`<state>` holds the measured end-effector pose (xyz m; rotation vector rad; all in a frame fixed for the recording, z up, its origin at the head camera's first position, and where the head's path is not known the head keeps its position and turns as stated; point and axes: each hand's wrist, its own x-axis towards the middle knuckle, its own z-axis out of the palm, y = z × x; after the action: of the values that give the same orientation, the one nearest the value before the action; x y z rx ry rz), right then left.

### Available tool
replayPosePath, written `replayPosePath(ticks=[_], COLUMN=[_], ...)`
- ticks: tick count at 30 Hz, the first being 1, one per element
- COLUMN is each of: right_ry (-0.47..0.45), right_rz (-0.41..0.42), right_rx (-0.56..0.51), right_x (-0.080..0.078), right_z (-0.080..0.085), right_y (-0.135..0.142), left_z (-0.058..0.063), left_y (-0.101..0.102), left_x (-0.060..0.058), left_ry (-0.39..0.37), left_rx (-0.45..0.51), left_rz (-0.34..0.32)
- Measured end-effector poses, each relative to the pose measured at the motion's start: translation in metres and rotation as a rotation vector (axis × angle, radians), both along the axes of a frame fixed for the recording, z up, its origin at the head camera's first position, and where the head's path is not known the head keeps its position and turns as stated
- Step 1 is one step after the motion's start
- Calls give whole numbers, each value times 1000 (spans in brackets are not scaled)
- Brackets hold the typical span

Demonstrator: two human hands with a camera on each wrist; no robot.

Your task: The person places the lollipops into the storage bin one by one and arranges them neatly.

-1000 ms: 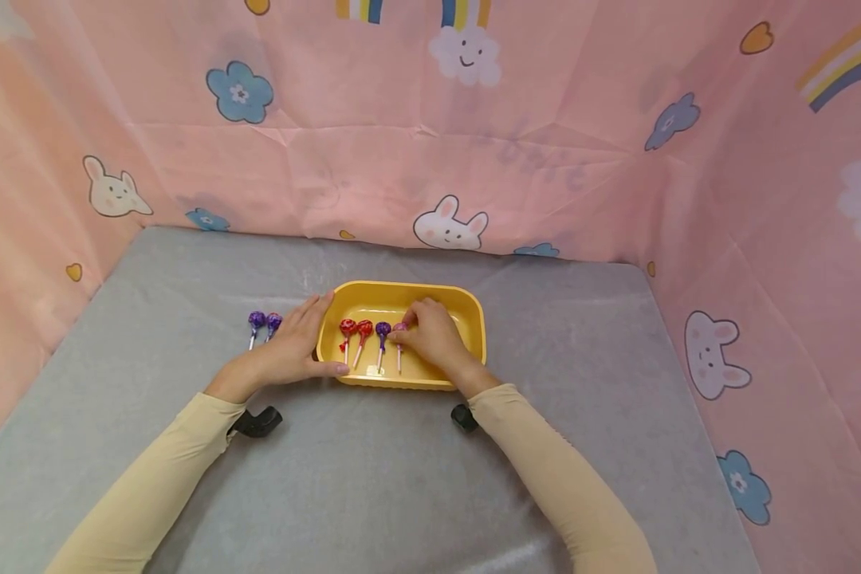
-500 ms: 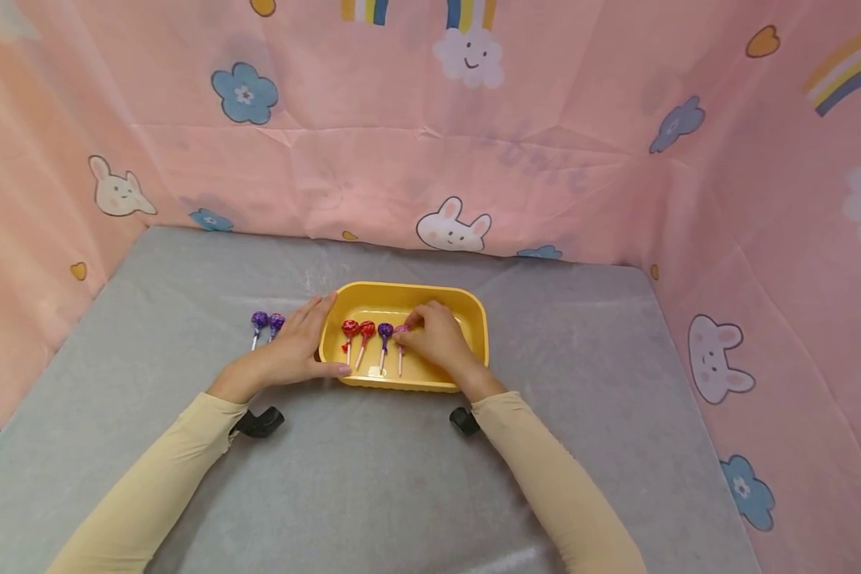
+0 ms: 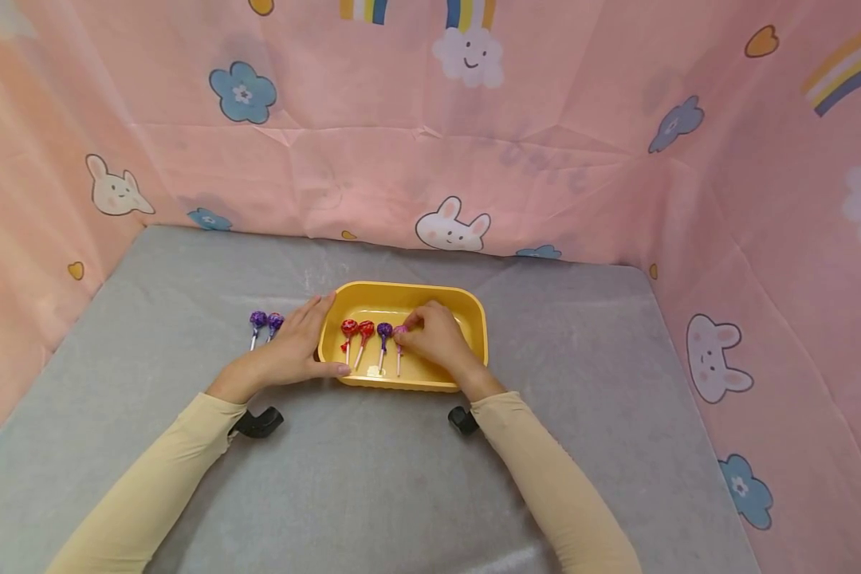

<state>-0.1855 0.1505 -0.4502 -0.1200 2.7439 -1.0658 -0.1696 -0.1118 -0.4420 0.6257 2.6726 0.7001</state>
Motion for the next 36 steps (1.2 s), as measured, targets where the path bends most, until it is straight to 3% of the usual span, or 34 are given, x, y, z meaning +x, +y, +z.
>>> replayPosePath(ticks=[36], right_ry=[7], right_rz=[21], right_rx=[25], right_x=[-2], right_z=[-2], right_y=[-4], left_z=[2], left_y=[1], left_x=[0], left_ry=[-21], left_rx=[-10], left_rz=[-3])
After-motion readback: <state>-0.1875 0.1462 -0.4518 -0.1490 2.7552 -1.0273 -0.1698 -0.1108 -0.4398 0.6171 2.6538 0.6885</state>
